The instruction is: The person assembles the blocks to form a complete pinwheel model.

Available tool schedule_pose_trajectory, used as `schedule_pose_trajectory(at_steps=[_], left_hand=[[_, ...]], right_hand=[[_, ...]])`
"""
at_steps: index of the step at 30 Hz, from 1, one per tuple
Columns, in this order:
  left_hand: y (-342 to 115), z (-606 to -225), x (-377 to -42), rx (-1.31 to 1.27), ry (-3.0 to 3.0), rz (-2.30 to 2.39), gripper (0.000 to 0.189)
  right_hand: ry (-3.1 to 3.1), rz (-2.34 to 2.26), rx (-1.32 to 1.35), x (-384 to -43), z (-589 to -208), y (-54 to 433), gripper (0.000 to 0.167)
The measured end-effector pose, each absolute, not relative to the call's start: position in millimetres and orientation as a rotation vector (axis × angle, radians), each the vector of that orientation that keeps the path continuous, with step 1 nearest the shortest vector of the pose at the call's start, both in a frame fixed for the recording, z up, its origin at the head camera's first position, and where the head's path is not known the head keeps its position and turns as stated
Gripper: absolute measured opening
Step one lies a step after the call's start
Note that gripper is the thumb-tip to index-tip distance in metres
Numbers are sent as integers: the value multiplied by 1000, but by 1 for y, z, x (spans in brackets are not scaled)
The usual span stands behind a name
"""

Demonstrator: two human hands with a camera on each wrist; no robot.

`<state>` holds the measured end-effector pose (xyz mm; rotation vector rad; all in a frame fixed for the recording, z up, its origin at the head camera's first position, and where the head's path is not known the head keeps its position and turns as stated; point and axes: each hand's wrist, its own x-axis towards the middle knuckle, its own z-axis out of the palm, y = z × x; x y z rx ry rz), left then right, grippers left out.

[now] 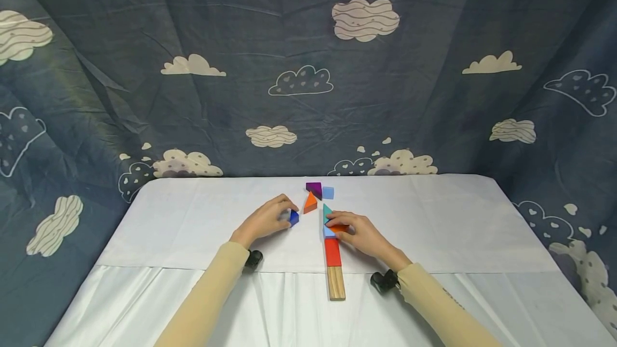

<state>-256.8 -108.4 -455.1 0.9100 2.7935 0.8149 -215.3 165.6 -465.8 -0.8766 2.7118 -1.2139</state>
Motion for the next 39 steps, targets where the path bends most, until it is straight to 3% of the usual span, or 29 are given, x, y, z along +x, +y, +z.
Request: schedule_pose_trajectory(at_steps=[25,39], left_hand=[[-86,-459,-247,880,2831,762,33],[-96,-458,-249,1132,2787,775,30]], right_hand=[[2709,-1200,-878,-216,-467,166,26],[2724,-1188,-858,-215,-466,165,26]])
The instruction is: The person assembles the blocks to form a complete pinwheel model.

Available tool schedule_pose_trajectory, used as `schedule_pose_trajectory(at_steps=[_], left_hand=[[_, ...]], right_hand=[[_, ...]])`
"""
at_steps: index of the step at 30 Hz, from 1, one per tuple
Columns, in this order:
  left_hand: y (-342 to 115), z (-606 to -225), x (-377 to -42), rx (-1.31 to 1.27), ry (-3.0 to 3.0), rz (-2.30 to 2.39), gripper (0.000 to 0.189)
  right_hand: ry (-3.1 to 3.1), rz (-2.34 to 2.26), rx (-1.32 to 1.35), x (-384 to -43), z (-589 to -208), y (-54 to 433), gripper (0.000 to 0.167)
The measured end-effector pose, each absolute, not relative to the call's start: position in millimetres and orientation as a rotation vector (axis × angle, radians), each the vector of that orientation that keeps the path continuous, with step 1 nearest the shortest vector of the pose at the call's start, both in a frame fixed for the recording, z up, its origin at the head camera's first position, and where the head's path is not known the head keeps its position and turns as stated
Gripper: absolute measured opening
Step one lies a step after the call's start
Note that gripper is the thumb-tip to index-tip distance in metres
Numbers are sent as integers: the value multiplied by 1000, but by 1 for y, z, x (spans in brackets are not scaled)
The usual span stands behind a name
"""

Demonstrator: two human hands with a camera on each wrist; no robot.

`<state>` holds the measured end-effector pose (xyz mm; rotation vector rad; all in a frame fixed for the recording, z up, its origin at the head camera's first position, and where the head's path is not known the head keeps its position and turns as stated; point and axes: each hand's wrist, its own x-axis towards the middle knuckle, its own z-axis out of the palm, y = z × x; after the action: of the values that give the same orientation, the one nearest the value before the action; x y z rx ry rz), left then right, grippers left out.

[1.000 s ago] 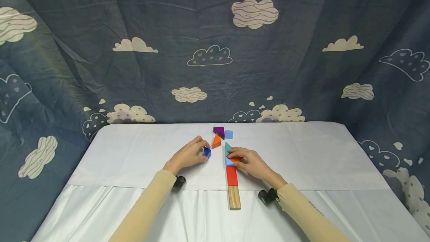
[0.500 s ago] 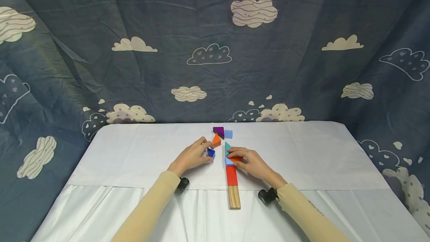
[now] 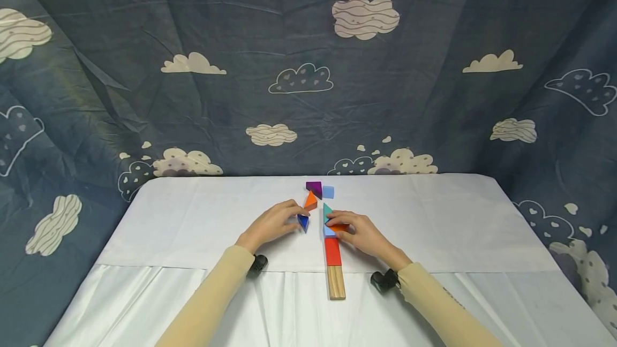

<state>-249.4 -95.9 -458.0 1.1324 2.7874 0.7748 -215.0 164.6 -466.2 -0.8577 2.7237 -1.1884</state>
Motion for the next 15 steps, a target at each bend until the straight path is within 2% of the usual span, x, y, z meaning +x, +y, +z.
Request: schedule_pose_trajectory(at_steps=[15], left_hand=[[-82,-460,-253,1153,2859,685,20]], right_hand=[[2719,-1184,-840,-215,-467,165,26]])
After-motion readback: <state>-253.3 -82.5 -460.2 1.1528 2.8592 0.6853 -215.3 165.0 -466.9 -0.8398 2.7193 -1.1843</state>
